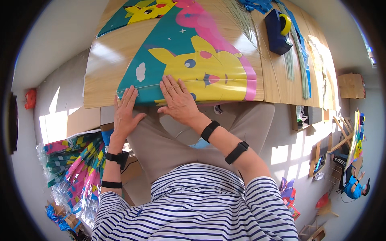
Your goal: Assembling a character-themed kite by folding and taping the plastic sheet around rods.
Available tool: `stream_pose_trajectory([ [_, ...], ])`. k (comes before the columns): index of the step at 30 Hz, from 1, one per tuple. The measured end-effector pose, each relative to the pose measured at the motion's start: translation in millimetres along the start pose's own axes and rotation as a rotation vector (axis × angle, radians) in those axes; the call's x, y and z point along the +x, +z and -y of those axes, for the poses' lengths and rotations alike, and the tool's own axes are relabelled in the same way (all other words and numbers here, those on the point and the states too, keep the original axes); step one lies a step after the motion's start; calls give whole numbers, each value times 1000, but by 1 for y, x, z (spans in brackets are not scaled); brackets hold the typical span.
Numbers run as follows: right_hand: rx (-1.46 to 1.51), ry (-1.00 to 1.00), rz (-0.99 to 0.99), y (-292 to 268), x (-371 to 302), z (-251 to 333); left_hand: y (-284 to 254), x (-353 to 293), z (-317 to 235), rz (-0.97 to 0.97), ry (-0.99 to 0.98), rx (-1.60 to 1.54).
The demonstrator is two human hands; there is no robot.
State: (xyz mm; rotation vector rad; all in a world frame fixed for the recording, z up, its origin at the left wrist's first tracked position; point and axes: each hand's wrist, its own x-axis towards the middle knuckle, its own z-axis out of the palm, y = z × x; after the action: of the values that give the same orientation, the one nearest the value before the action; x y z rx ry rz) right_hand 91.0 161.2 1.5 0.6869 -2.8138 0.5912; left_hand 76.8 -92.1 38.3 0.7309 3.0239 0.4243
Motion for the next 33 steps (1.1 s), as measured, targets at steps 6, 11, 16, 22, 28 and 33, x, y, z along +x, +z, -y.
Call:
stream_pose_trajectory([
  [6, 15, 90, -1, -24, -28, -26, -4, 4, -6, 46, -17, 22],
  [11, -81, 172, -8, -46, -54, -49, -4, 3, -5, 68, -5, 40],
  [16, -128, 275, 2, -68, -82, -76, -6, 3, -7, 75, -9, 52],
  [22, -295, 406, 24, -85, -110, -106, -4, 0, -4, 58, 8, 64],
  [28, -342, 481, -89, -95, -102, -107, -14, 11, -22, -5, 22, 77],
  [33, -124, 190, -67, -74, -51, -48, 0, 44, -90, -7, 226, -74],
])
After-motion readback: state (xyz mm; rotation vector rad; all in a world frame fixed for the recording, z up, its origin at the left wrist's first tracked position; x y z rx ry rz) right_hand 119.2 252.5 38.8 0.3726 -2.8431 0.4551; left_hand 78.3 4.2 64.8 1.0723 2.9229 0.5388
